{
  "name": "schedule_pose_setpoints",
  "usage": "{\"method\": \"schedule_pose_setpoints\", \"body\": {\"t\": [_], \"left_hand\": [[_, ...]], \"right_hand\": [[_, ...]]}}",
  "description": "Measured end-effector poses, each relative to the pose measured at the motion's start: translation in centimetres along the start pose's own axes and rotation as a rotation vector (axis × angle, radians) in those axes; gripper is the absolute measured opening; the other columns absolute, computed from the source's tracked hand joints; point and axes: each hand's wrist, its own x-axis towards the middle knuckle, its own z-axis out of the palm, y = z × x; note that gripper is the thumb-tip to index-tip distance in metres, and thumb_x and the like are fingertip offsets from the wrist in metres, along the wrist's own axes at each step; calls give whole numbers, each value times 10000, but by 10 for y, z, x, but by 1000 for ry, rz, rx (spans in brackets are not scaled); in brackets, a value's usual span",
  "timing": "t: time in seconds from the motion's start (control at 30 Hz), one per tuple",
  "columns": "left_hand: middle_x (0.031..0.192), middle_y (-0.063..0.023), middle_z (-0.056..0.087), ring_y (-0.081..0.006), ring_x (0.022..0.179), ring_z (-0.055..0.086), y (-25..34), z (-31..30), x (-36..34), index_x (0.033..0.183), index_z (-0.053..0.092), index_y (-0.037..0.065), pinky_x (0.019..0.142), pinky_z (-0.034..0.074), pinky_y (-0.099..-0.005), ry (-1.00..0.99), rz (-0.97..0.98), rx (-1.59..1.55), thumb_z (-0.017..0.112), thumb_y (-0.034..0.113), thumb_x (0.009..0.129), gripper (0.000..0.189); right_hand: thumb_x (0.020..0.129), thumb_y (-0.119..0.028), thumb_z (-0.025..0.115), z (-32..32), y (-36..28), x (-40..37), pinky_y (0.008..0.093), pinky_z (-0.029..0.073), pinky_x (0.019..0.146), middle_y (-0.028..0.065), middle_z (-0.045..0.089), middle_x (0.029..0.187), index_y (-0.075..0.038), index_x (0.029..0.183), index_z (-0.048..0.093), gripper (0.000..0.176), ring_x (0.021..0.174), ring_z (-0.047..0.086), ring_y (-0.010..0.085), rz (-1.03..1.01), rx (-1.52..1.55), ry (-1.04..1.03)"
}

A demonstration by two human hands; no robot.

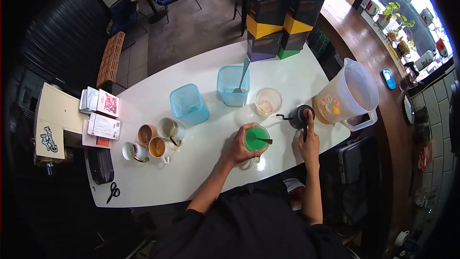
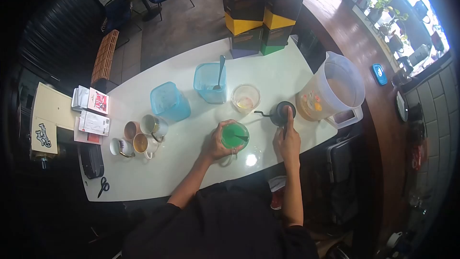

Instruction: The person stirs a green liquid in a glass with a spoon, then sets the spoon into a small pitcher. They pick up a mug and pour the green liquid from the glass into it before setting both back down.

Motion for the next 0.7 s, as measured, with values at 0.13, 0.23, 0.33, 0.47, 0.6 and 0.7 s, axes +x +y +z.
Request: {"method": "schedule_pose_setpoints", "body": {"t": [0.13,0.23,0.33,0.47,0.6,0.7], "left_hand": [[1269,-116,605,-263,1147,626,-7,5,3,1298,481,62,985,507,-381,12,-3,-15,912,268,676,785],[1254,-115,605,-248,1133,627,-10,5,-2,1311,474,52,981,509,-375,24,34,16,919,234,665,805],[1242,-115,607,-240,1123,629,-15,4,0,1328,463,41,978,510,-375,18,55,10,920,219,664,826],[1273,-161,595,-348,1172,596,-18,5,-1,1294,492,42,1009,483,-438,-5,-21,-65,911,329,626,839],[1287,-165,582,-358,1193,577,-19,4,-1,1306,496,40,1042,454,-450,7,17,-14,908,324,615,853],[1305,-171,573,-372,1236,549,-20,4,-1,1329,493,47,1105,396,-482,19,61,48,899,343,616,873]], "right_hand": [[885,-21,572,-2,1,7,500,488,663,237,673,791,-225,1604,139,863,711,674,426,-152,-24,92],[873,2,558,1,0,4,498,485,655,243,667,778,-222,1602,147,867,703,669,430,-102,-27,66],[866,18,550,5,4,9,502,481,653,245,665,776,-222,1603,150,872,701,666,435,-98,-32,79],[855,57,543,9,10,9,470,499,662,243,673,802,-212,1602,189,869,710,673,425,-137,13,123],[835,102,543,1,3,1,395,514,668,239,690,859,-191,1595,229,873,718,684,399,-129,71,104],[813,138,541,-8,-6,-6,335,499,656,231,691,891,-176,1589,249,887,704,683,365,-110,84,90]]}}
